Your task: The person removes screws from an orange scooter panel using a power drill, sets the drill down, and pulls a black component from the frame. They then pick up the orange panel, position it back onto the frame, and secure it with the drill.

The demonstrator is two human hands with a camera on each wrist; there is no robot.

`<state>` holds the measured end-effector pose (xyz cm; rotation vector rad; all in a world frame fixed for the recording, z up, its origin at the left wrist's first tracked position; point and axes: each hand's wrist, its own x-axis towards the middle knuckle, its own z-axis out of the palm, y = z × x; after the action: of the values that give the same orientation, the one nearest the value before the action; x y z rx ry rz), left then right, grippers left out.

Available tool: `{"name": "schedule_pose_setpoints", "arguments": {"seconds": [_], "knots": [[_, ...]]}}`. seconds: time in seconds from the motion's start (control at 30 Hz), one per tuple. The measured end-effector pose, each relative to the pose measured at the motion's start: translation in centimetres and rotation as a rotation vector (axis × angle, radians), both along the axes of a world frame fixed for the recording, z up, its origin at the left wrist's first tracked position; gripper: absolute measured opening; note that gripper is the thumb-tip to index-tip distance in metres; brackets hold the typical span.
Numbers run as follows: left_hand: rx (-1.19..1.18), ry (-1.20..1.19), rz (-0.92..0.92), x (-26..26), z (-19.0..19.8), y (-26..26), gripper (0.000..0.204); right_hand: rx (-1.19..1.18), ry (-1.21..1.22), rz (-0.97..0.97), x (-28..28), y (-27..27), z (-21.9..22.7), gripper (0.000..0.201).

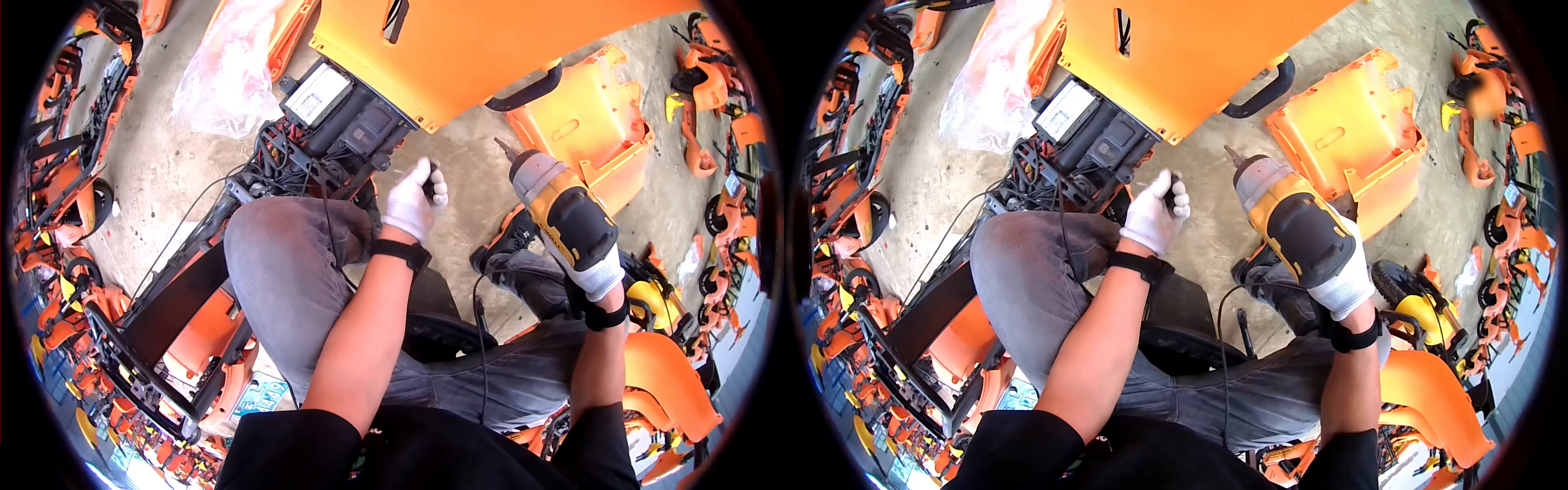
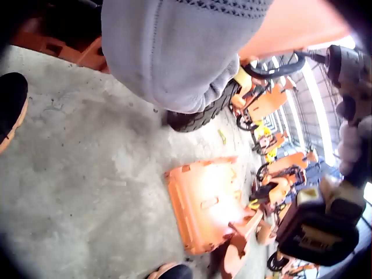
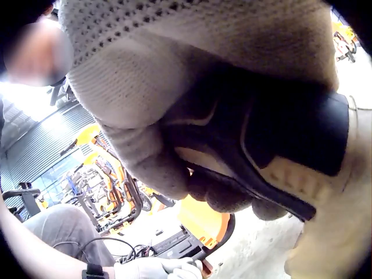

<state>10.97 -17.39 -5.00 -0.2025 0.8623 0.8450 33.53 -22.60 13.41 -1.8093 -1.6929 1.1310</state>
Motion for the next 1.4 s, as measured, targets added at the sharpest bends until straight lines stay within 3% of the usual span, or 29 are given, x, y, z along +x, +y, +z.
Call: {"name": "schedule_pose_setpoints", "arguments": {"seconds": [0.17,0.27,0.3,0.37,0.4,0.47,0.53,0.7,0.93,1.4], "knots": [[0.014,0.009,0.153,-0.7,2.4,2.5,0.020,-0.002,0.061,-0.018,0.6,-0.4,-0.4,0.035],[-0.008,-0.189,0.240,-0.2,5.3,3.1,0.033,0.072,-0.039,0.066,0.8,-0.4,-0.3,0.035],[-0.008,-0.189,0.229,-0.1,6.1,3.1,0.033,0.113,-0.147,0.134,1.0,-0.6,-0.1,0.034],[0.006,-0.277,0.241,0.3,7.1,3.3,0.031,0.117,-0.159,0.101,1.2,-0.8,0.0,0.033],[0.020,-0.432,0.248,0.1,7.2,3.4,0.022,0.113,-0.176,0.086,1.4,-0.9,0.0,0.032],[0.072,-0.444,0.197,0.4,7.4,3.4,0.022,0.106,-0.184,0.075,1.5,-1.1,0.4,0.032],[0.118,-0.517,0.167,0.2,7.8,3.4,0.045,0.095,-0.139,0.048,1.3,-1.0,0.9,0.033],[0.157,-0.521,0.129,0.5,8.8,3.2,0.053,0.060,-0.062,0.003,1.4,-1.2,0.9,0.033],[0.144,-0.562,0.104,0.8,9.6,3.1,0.062,0.141,-0.100,0.085,1.9,-1.1,0.6,0.035],[0.297,-0.421,-0.107,1.2,9.3,2.1,0.032,0.157,-0.136,0.067,2.1,-1.2,1.2,0.040]]}}
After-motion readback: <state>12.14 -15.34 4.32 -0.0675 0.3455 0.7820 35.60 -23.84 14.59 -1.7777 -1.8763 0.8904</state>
